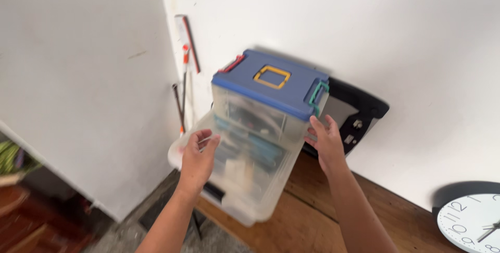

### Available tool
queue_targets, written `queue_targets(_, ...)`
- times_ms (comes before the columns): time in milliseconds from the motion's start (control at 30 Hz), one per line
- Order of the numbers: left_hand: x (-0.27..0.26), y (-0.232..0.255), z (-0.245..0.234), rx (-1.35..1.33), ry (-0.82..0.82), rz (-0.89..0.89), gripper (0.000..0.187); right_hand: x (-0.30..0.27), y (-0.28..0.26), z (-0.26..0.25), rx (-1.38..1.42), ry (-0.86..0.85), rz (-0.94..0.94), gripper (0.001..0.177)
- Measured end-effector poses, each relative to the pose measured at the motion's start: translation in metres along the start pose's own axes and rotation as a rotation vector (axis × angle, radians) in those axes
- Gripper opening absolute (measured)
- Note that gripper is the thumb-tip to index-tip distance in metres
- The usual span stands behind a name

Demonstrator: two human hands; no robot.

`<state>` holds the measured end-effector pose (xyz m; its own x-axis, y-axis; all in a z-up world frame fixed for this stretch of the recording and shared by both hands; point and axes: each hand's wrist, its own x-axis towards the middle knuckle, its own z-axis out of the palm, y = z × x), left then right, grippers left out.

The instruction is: The person clears items from a wooden workbench by hand, transferring storage boxes, a scale, a clock, a bag of screws, and various hand and power tools onto nearby surfaces.

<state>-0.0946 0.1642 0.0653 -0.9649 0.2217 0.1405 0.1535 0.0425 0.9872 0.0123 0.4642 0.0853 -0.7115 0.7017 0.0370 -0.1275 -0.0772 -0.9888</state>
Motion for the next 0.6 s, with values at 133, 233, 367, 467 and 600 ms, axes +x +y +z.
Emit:
queue_targets(133,0.074,0.005,0.007,-0.047,0.002,-0.014,0.060,0.017,-0.010,0.021,-0.062,0.125,0.005,0.091)
queue_targets(233,0.127,0.004,0.016,-0.058,-0.015,0.007,0.070,0.033,-0.009,0.031,-0.136,0.209,-0.010,0.090)
queue_targets(367,0.183,0.005,0.030,-0.043,-0.119,0.003,0.089,0.043,0.000,0.040,-0.019,0.272,-0.086,0.086)
queue_targets(467,0.208,0.012,0.042,-0.097,-0.209,-0.146,0.087,0.040,0.004,0.041,0.080,0.292,-0.113,0.079)
queue_targets(600,0.236,0.012,0.048,-0.197,-0.198,-0.146,0.086,0.040,0.005,0.044,0.125,0.315,-0.132,0.075)
